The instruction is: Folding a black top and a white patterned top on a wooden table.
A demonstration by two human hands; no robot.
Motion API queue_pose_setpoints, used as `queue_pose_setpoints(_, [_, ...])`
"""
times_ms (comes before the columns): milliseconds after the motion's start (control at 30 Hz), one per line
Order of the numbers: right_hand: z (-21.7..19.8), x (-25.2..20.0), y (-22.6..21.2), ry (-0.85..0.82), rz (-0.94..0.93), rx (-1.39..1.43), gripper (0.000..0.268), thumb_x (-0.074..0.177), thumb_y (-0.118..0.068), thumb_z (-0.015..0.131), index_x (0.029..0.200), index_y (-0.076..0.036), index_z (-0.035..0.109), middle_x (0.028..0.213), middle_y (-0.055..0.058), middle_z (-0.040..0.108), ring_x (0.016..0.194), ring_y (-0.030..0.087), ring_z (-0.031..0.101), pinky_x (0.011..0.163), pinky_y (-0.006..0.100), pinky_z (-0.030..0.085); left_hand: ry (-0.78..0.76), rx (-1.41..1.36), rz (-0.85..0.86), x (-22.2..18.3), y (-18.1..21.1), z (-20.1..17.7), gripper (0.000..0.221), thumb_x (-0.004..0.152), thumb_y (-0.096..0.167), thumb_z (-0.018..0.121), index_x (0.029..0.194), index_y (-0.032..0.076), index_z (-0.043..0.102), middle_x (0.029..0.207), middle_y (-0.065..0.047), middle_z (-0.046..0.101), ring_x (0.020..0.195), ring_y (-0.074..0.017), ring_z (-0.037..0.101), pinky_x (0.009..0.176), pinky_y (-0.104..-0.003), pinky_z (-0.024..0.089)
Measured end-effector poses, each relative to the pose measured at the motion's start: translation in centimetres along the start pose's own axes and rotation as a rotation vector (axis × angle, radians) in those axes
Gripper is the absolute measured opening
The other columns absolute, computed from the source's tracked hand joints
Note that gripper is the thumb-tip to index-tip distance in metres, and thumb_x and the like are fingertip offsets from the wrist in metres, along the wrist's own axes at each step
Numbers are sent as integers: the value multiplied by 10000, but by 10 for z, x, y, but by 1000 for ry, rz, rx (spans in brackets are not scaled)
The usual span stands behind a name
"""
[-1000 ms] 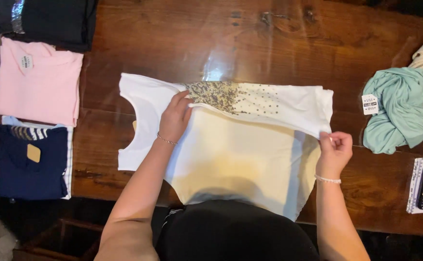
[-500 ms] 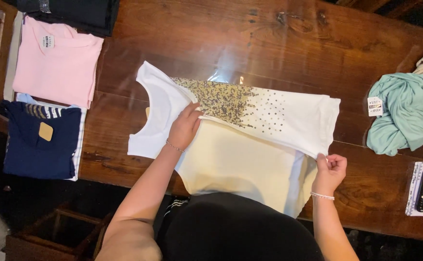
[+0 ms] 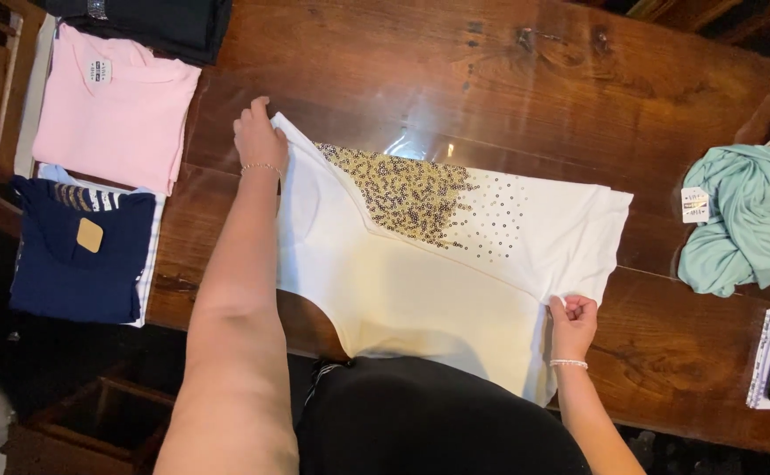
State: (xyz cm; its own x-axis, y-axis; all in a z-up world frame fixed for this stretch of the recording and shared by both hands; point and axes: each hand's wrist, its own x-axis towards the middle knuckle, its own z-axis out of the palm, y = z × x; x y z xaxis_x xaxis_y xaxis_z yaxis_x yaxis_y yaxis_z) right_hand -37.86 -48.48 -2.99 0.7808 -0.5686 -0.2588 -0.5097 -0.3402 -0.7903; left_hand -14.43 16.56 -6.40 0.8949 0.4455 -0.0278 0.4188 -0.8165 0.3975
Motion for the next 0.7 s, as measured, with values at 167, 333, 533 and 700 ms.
queue_pose_setpoints(167, [-5,1,-1,-15,6,-51,272,932,-95,838,1108,-110,631,888,-23,590,756,59,507,717,229,495,-295,89,-160,35,-37,7,328,828,296,838,1087,250,642,1159,-26,707,1242,-386,586,942,-602,496])
queue_pose_setpoints(333, [-11,5,-1,-3,-22,-110,333,899,-100,844,1131,-110,606,949,7,622,796,88,516,743,248,493,-205,-330,6,32,-53,-25,227,840,83,753,885,302,789,912,-2,573,895,-198,653,894,-372,557])
queue_pose_setpoints(533, [-14,3,-2,3,5,-109,367,881,-83,831,1150,-129,587,976,11,626,800,88,536,754,257,501,-119,-25,119,-4,-51,-45,431,1043,44,658,824,401,756,1224,100,560,1301,-228,500,1129,-500,402])
queue_pose_setpoints(700, [-16,-1,-9,1,33,-87,393,869,-77,834,1161,-124,575,1003,25,649,796,85,567,764,259,520,-14,127,85,-21,-51,-46,303,1006,63,693,814,296,711,1192,62,559,1294,-228,483,1102,-492,374])
